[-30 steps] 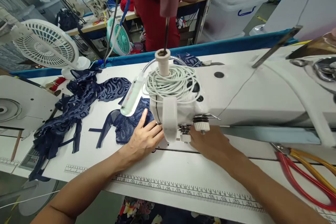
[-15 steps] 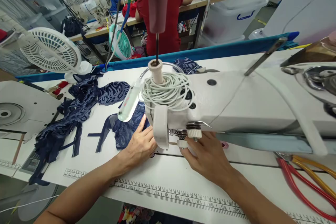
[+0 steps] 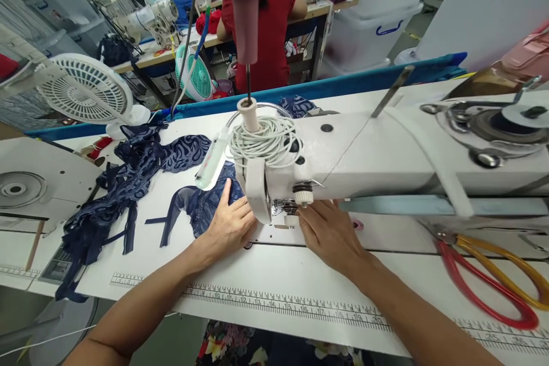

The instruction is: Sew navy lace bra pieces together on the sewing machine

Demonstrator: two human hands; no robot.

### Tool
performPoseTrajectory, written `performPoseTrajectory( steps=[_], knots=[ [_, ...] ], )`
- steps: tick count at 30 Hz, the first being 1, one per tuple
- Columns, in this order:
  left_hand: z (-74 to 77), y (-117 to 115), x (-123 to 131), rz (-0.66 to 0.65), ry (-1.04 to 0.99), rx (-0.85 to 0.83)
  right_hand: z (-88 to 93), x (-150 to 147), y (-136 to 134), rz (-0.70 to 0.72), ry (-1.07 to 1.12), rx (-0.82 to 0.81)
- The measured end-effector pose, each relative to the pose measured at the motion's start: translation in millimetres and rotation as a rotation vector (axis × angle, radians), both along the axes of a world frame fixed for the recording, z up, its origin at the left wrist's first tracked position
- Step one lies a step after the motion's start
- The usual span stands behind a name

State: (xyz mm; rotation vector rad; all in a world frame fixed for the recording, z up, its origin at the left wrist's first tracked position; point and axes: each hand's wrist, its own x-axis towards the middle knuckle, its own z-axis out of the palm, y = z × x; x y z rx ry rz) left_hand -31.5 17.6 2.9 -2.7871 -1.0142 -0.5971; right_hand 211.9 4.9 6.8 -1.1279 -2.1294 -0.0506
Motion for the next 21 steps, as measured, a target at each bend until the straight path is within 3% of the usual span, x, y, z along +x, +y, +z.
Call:
performPoseTrajectory(
  steps=[8,16,21],
  knots=[
    [-1.4,-2.6,-4.6,-0.005,-0.01,-0.055,2.5,-1.5,-1.0,0.029,0.009,0.063],
    [0.1,2.7,-1.4,0.147,0.019,-0.052,-6.8,-3.8,-0.9,0.073,-0.023,0.11],
    [7.8,-4.9,-14.7,0.202,0.059,-0.056,-13.5,-0.6,1.9,0.094,-0.077,0.157]
  ],
)
